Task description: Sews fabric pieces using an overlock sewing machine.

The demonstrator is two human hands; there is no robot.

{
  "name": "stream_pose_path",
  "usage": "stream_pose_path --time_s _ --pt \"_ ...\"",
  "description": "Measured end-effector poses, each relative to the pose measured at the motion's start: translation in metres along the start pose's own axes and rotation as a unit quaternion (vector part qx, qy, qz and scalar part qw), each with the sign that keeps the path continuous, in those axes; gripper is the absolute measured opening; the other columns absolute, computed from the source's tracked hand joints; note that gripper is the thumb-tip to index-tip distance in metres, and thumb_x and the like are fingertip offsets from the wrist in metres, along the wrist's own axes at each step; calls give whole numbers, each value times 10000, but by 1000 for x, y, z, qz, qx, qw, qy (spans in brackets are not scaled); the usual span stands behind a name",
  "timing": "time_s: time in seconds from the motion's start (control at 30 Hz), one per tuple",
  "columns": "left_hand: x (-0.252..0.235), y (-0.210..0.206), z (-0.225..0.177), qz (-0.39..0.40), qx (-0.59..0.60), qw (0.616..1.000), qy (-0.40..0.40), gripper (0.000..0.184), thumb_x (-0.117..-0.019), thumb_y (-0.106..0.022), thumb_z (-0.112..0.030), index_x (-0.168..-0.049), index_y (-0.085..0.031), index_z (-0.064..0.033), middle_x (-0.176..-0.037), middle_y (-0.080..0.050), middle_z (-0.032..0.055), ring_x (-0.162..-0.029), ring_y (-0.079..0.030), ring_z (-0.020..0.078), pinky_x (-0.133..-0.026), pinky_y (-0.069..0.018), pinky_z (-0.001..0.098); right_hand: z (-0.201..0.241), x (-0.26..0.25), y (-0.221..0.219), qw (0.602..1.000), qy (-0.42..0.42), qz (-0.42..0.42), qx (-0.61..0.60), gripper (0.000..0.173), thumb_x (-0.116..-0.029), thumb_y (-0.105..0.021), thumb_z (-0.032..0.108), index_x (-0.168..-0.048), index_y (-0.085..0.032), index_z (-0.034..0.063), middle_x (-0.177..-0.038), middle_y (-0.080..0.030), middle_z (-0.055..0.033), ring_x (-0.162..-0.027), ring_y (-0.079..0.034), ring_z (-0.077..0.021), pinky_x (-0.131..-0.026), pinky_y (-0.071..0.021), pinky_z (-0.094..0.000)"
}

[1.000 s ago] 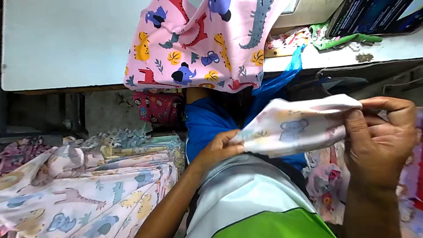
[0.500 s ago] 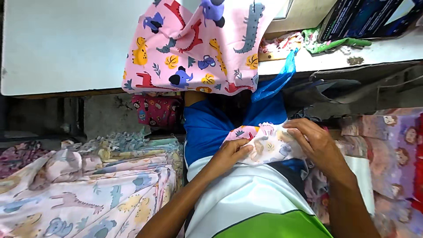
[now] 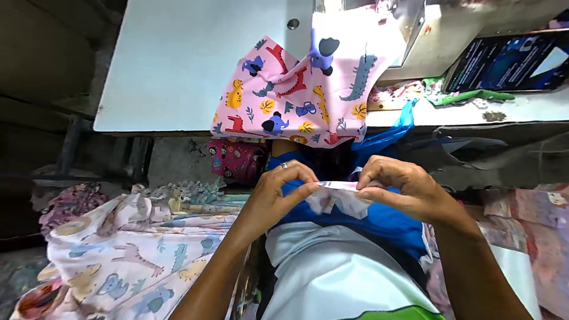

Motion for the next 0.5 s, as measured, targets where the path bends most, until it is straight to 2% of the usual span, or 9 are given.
stream_pose_path --time_s 0.03,0.1,0.13,0.2,0.27,0.33,0.4,0.5 --pt "0 0 -4 -2 65 998 22 154 -1035 -576 -252 -968 -654 -137 -999 -699 -62 -943 -664 21 -828 -557 203 -3 1 -3 1000 -10 9 -12 151 -975 -690 220 -1005 -694 72 -967 -648 12 -810 -646 -29 -680 -584 -177" --pt "-5 -2 -16 -9 85 996 25 114 -1060 -532 -242 -1008 -594 -162 -826 -614 -89 -713 -588 -25 -636 -501 135 -6 -1 -10 999 -33 18 -24 245 -976 -691 279 -1100 -655 71 -1094 -656 -13 -938 -678 -70 -782 -618 -236" --pt "-9 -4 -23 -6 45 999 1 119 -1058 -538 -229 -1035 -605 -133 -783 -593 -78 -648 -558 -23 -578 -483 132 -5 -4 -12 999 -35 18 -21 340 -969 -695 327 -1187 -629 74 -1183 -654 -14 -1024 -671 -78 -861 -607 -256" --pt "-18 -7 -41 11 -100 992 -78 175 -1045 -568 -234 -1044 -666 -89 -765 -610 -55 -624 -544 -3 -567 -467 165 3 -14 -15 1000 -4 20 -17 587 -935 -718 406 -1373 -563 47 -1338 -626 -21 -1203 -607 -83 -1015 -535 -275" --pt "-26 -13 -57 15 -216 964 -156 185 -1025 -598 -242 -997 -716 -103 -728 -637 -36 -593 -558 48 -545 -439 229 15 -27 -18 997 44 32 -45 736 -905 -751 398 -1452 -485 -15 -1420 -597 -56 -1317 -554 -112 -1098 -489 -301" --pt "-32 -15 -71 2 -292 935 -202 186 -1011 -608 -249 -964 -737 -124 -688 -629 -24 -552 -557 93 -499 -401 265 24 -37 -23 994 70 32 -83 751 -877 -792 306 -1459 -460 -35 -1332 -632 -44 -1217 -606 -80 -1023 -540 -258" --pt "-35 -9 -82 -35 -339 916 -210 195 -1007 -607 -242 -959 -754 -122 -646 -607 0 -510 -534 134 -470 -371 295 26 -41 -25 992 61 26 -110 660 -860 -800 178 -1419 -508 -20 -1228 -677 -23 -1090 -665 -55 -932 -585 -231" --pt "-39 11 -93 -94 -371 905 -186 189 -1011 -612 -209 -1012 -761 -91 -737 -685 47 -576 -609 171 -506 -428 329 21 -38 -24 996 40 20 -83 442 -897 -779 191 -1266 -618 7 -1010 -723 27 -875 -690 -2 -778 -600 -182"
Point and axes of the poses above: each hand's wrist, its own x-axis away from the middle knuckle, its own y-axis out of the back of the hand, z = x × y, the point moved 4 cm from there along -x, towards the middle knuckle
